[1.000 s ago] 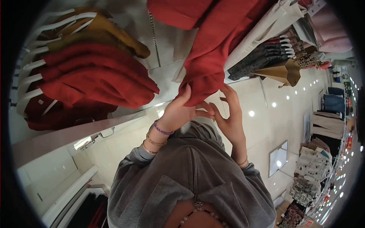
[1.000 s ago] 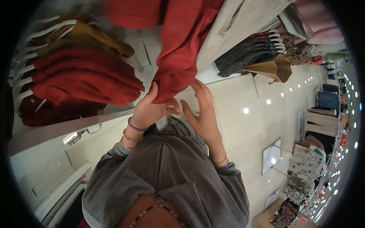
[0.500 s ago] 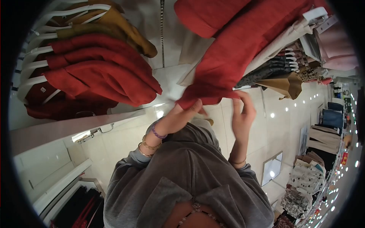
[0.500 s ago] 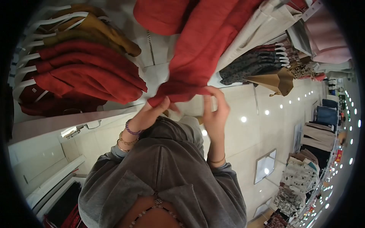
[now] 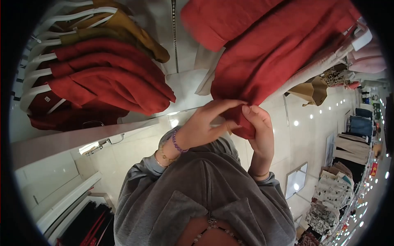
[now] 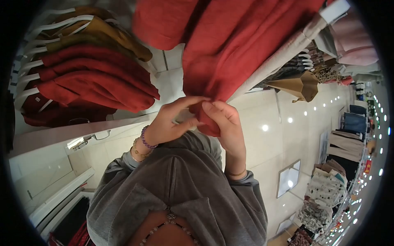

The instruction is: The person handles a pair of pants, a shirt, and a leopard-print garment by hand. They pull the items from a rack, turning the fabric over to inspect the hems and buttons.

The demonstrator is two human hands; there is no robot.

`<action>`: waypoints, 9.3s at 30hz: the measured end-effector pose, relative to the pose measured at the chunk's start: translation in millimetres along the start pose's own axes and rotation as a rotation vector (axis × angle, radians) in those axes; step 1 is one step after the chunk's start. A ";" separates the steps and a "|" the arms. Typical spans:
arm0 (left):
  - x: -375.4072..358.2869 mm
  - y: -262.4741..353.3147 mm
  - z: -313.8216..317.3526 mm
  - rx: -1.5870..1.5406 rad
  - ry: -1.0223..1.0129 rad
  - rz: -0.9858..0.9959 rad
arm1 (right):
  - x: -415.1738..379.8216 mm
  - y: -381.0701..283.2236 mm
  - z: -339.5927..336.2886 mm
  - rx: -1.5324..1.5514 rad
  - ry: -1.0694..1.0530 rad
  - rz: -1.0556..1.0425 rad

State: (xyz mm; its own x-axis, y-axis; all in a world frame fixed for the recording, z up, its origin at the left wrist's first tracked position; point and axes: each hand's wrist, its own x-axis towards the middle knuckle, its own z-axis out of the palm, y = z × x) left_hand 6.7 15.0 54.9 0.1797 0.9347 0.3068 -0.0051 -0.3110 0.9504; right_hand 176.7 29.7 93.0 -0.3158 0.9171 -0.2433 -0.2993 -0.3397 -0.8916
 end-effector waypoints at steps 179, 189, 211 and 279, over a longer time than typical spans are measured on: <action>49.4 -163.0 30.7 0.645 -0.190 -0.276 | 55.4 48.1 -113.8 -0.509 0.331 -0.437; 77.0 -295.7 91.1 0.385 0.110 -0.198 | 24.5 60.2 -181.7 -0.786 0.080 0.015; 83.9 -161.4 327.4 -0.328 -0.183 -0.773 | -24.0 50.7 -412.2 -0.387 0.225 0.014; 144.7 -82.4 223.7 -0.370 0.394 -0.582 | -22.1 -60.1 -314.5 -0.278 0.010 0.118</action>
State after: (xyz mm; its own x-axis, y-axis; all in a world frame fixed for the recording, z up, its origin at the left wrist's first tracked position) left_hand 253.1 137.3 9.6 -0.1072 0.9432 -0.3144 -0.3562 0.2588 0.8979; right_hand 484.8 95.4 31.9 -0.3242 0.8772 -0.3542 -0.0029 -0.3753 -0.9269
